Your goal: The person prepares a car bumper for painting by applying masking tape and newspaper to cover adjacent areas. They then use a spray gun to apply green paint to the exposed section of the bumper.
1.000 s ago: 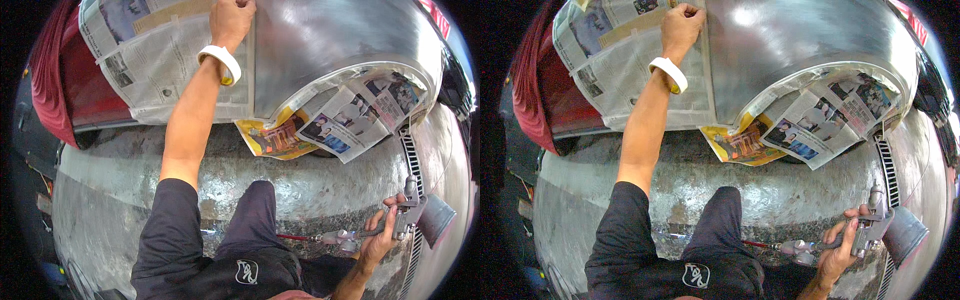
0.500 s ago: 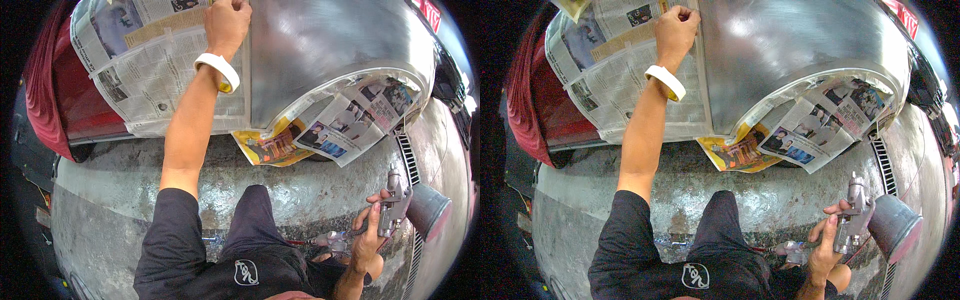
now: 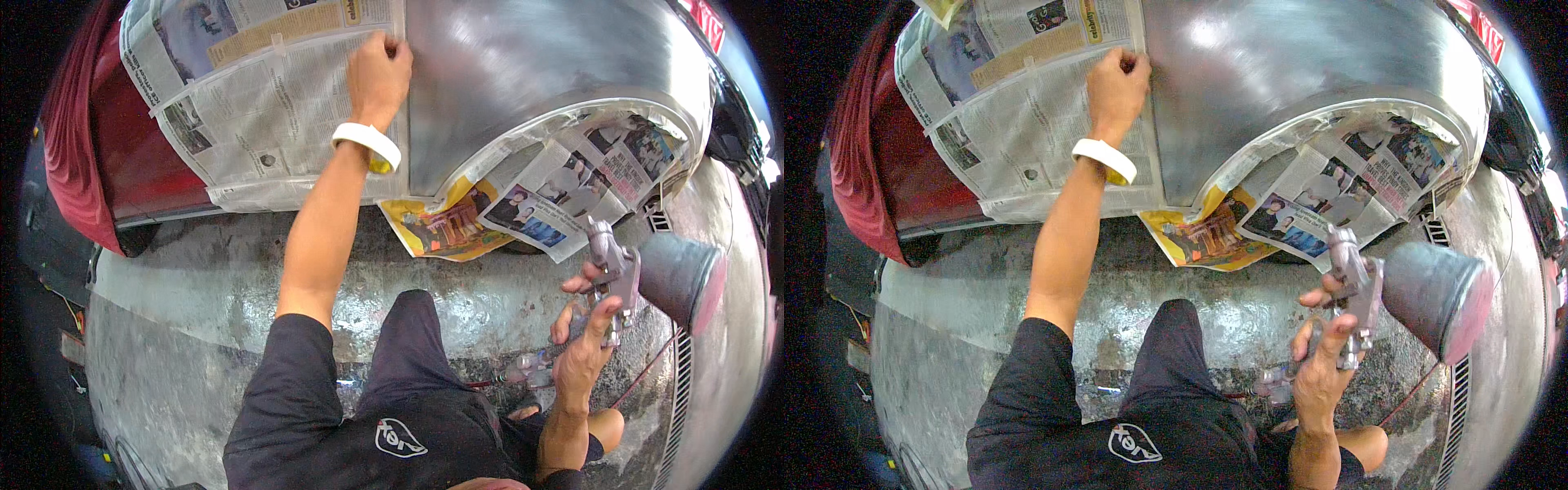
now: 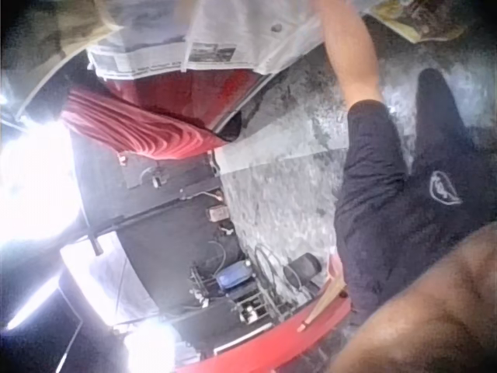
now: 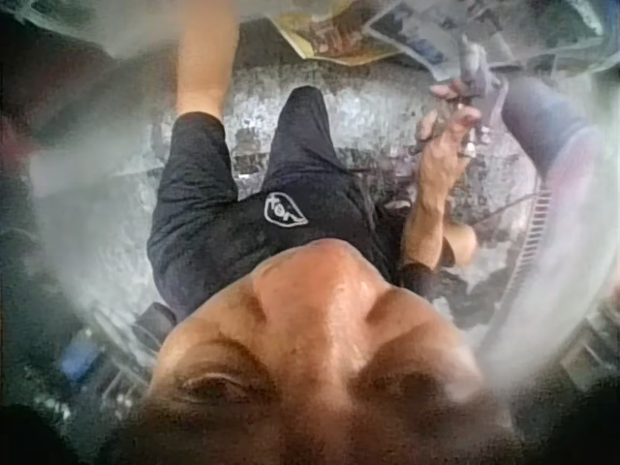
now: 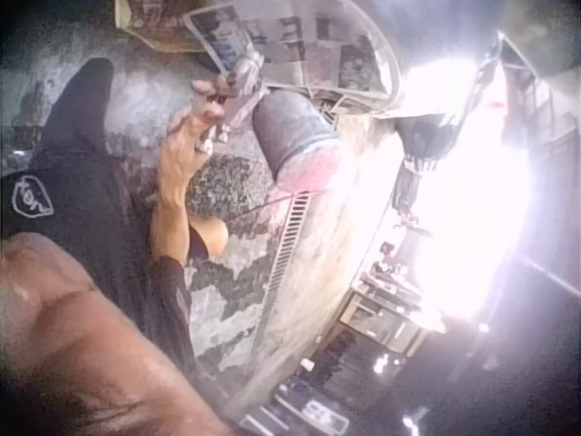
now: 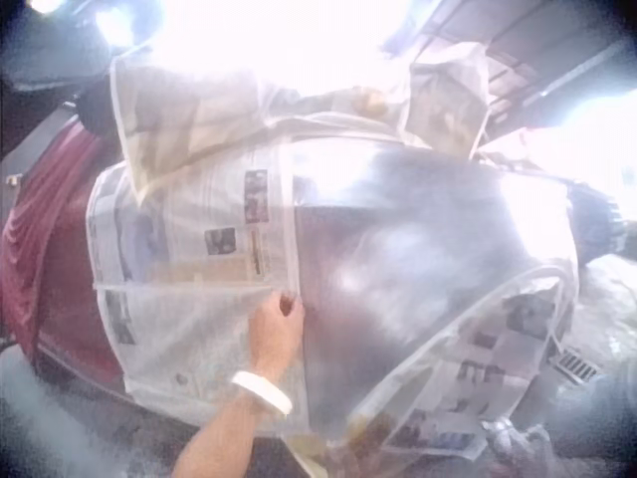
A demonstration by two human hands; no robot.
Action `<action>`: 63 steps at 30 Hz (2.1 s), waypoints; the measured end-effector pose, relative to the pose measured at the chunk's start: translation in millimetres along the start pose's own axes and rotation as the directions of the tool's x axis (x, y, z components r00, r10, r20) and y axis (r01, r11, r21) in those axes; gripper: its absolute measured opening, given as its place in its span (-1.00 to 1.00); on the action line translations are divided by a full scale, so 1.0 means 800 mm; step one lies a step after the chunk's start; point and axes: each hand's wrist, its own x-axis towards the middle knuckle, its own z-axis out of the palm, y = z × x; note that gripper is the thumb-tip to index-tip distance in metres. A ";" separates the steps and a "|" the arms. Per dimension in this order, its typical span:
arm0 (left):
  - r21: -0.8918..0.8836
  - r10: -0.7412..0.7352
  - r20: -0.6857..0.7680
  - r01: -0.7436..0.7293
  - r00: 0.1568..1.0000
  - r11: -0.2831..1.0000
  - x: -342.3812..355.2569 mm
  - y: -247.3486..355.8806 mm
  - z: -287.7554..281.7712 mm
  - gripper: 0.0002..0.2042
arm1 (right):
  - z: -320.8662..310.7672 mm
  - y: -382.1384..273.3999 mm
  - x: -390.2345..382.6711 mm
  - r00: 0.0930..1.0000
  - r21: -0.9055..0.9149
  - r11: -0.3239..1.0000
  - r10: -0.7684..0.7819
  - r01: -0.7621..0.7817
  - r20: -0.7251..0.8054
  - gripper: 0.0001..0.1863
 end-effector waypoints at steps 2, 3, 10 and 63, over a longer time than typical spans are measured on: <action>-0.052 0.039 -0.050 -0.042 0.998 0.998 -0.040 -0.041 0.015 -0.76 | 0.019 -0.008 0.004 1.000 0.006 1.000 0.003 -0.003 0.026 -0.28; -0.107 -0.029 0.019 0.031 0.999 0.994 -0.073 -0.047 0.022 -0.77 | 0.027 -0.010 0.006 0.999 0.007 1.000 0.004 -0.005 0.041 -0.29; -0.560 -0.199 0.543 0.528 0.816 0.639 -0.321 0.032 -0.011 -0.78 | 0.070 -0.026 0.012 0.992 0.008 1.000 0.013 -0.014 0.125 -0.36; -0.488 0.179 0.856 0.872 0.485 -0.028 -0.427 0.064 -0.026 -0.75 | 0.091 -0.010 0.007 0.987 -0.051 0.998 0.046 -0.039 0.151 -0.43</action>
